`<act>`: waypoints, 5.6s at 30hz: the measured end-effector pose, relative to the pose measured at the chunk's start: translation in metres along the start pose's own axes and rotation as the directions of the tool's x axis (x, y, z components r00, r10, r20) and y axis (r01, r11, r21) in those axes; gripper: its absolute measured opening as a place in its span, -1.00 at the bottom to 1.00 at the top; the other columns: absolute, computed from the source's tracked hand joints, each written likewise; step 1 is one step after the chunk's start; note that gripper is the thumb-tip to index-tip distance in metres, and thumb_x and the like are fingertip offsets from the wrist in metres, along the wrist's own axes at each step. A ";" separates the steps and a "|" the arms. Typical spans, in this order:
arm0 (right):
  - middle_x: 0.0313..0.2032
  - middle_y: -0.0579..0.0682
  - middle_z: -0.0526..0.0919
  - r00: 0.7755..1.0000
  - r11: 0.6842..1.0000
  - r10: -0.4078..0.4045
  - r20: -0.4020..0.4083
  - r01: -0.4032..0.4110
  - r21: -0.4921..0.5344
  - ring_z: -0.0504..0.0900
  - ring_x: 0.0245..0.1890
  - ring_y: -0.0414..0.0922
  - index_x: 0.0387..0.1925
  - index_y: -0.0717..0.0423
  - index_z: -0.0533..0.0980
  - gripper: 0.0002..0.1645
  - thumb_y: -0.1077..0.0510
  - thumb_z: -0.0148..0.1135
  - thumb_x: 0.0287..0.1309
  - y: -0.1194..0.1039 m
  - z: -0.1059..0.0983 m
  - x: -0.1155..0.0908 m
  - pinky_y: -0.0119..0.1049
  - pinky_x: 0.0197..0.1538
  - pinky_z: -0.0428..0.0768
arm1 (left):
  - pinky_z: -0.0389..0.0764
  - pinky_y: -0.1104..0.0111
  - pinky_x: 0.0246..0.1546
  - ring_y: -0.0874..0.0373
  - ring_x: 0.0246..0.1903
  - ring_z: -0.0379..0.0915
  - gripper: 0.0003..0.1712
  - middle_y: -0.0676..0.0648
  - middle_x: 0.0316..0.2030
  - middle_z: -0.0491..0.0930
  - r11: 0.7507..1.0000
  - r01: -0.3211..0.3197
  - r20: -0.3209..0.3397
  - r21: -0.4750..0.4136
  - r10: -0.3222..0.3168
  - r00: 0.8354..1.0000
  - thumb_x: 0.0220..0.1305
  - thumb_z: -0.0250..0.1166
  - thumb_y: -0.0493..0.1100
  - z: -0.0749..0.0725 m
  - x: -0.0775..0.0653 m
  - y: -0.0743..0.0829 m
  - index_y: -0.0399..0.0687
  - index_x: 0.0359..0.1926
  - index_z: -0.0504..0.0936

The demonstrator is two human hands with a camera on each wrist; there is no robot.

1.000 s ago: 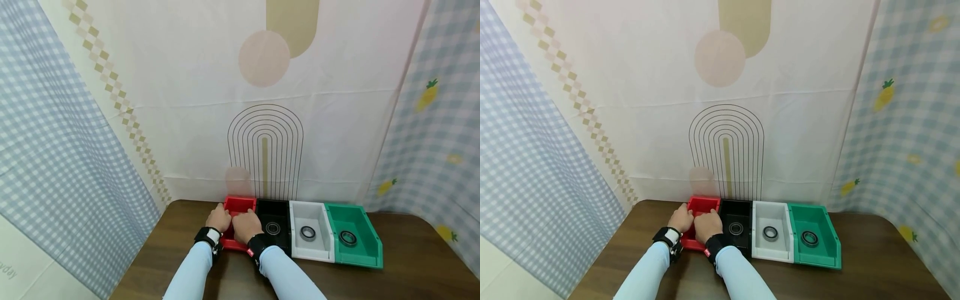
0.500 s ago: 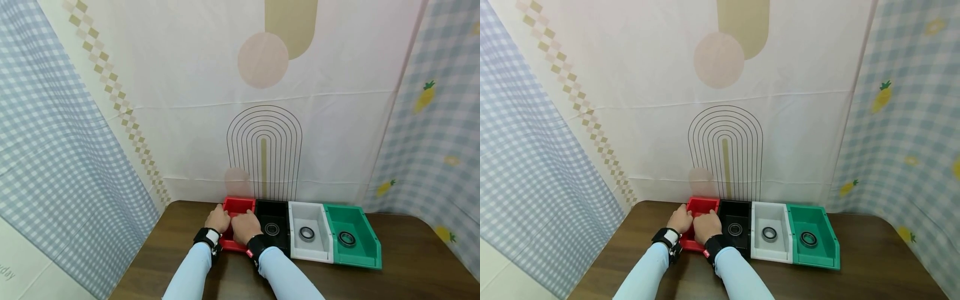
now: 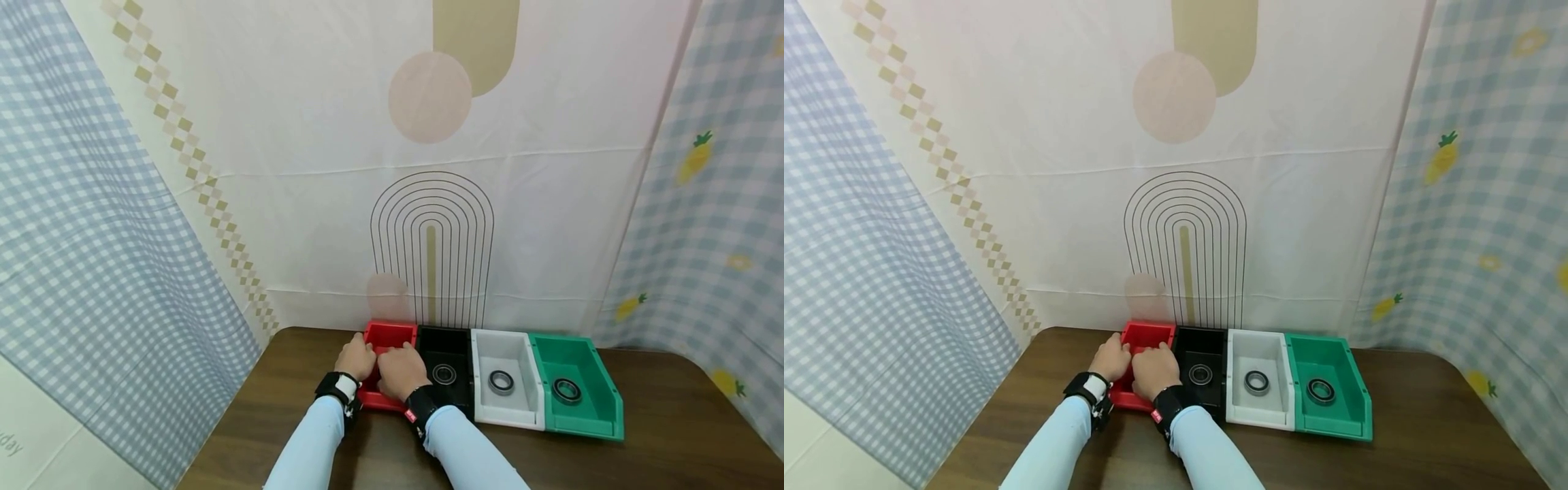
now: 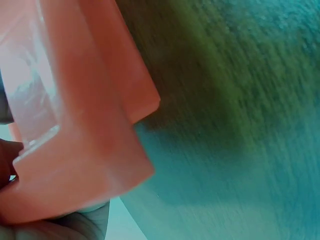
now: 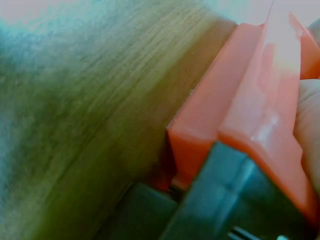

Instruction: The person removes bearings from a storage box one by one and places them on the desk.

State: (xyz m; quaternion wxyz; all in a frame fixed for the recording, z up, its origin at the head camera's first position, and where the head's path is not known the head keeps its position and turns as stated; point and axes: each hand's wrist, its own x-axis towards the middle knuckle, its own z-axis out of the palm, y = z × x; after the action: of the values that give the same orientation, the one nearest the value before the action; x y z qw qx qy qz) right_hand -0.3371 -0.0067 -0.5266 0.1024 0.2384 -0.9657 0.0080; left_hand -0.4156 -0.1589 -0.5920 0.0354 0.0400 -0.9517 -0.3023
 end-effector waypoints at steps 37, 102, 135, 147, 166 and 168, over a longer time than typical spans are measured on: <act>-0.17 -0.17 0.61 0.955 0.935 -0.211 -0.206 0.259 0.242 0.52 -0.19 -0.25 0.20 -0.10 0.71 -0.43 -0.13 0.37 0.16 0.011 -0.007 -0.051 -0.31 -0.03 0.57 | 0.65 0.06 -0.06 -0.17 -0.04 0.67 -0.61 -0.25 -0.07 0.67 0.993 -0.034 0.078 -0.115 0.043 0.996 0.62 0.00 -0.04 0.006 0.015 -0.014 -0.28 0.14 0.51; -0.25 -0.22 0.69 0.888 0.839 -0.459 0.019 0.426 0.337 0.42 -0.48 -0.50 0.11 -0.14 0.73 -0.63 -0.07 0.38 0.32 -0.040 -0.021 -0.118 -0.65 -0.38 0.44 | 0.56 0.19 -0.27 -0.05 -0.30 0.52 -0.64 -0.22 -0.27 0.55 0.983 0.005 0.122 -0.183 0.018 0.992 0.63 -0.03 -0.09 -0.031 -0.018 0.021 -0.33 0.04 0.49; -0.39 -0.25 0.67 0.895 0.897 -0.437 0.095 0.425 0.122 0.51 -0.45 -0.39 -0.22 -0.19 0.74 -0.72 -0.20 0.57 0.16 -0.075 -0.024 -0.108 -0.50 -0.45 0.39 | 0.58 0.17 -0.26 -0.05 -0.29 0.55 -0.66 -0.23 -0.27 0.60 0.984 0.010 0.098 -0.179 0.007 0.995 0.62 0.00 -0.11 -0.032 -0.024 0.026 -0.33 0.06 0.51; -0.36 -0.23 0.70 0.908 0.917 -0.393 0.144 0.377 0.129 0.52 -0.44 -0.38 -0.14 -0.19 0.76 -0.70 -0.17 0.58 0.15 -0.078 -0.027 -0.105 -0.48 -0.44 0.42 | 0.53 0.22 -0.30 0.02 -0.33 0.51 -0.62 -0.14 -0.29 0.58 0.984 0.009 0.101 -0.178 0.009 0.995 0.62 0.00 -0.02 -0.010 0.000 0.004 -0.27 0.07 0.52; -0.35 -0.20 0.70 0.893 0.896 -0.437 0.107 0.423 0.135 0.57 -0.44 -0.35 -0.12 -0.18 0.75 -0.61 -0.22 0.62 0.09 -0.075 -0.002 -0.102 -0.42 -0.49 0.47 | 0.50 0.25 -0.34 0.00 -0.34 0.49 -0.63 -0.19 -0.30 0.56 0.976 0.012 0.086 -0.217 0.007 0.996 0.63 0.01 -0.06 -0.010 -0.004 0.002 -0.32 0.08 0.51; -0.36 -0.21 0.69 0.893 0.892 -0.443 0.079 0.430 0.137 0.55 -0.45 -0.36 -0.13 -0.20 0.74 -0.61 -0.23 0.62 0.07 -0.074 0.009 -0.100 -0.38 -0.52 0.46 | 0.52 0.22 -0.34 -0.02 -0.35 0.50 -0.63 -0.22 -0.30 0.56 0.974 0.017 0.093 -0.225 0.004 0.996 0.62 0.03 -0.08 -0.019 -0.013 0.009 -0.35 0.08 0.51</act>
State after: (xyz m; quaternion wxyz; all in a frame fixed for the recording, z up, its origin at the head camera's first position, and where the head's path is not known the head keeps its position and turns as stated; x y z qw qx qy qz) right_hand -0.2180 -0.0265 -0.5585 0.0351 0.4548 -0.8894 0.0280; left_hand -0.4017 -0.1607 -0.5720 -0.0054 0.0247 -0.9118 -0.4098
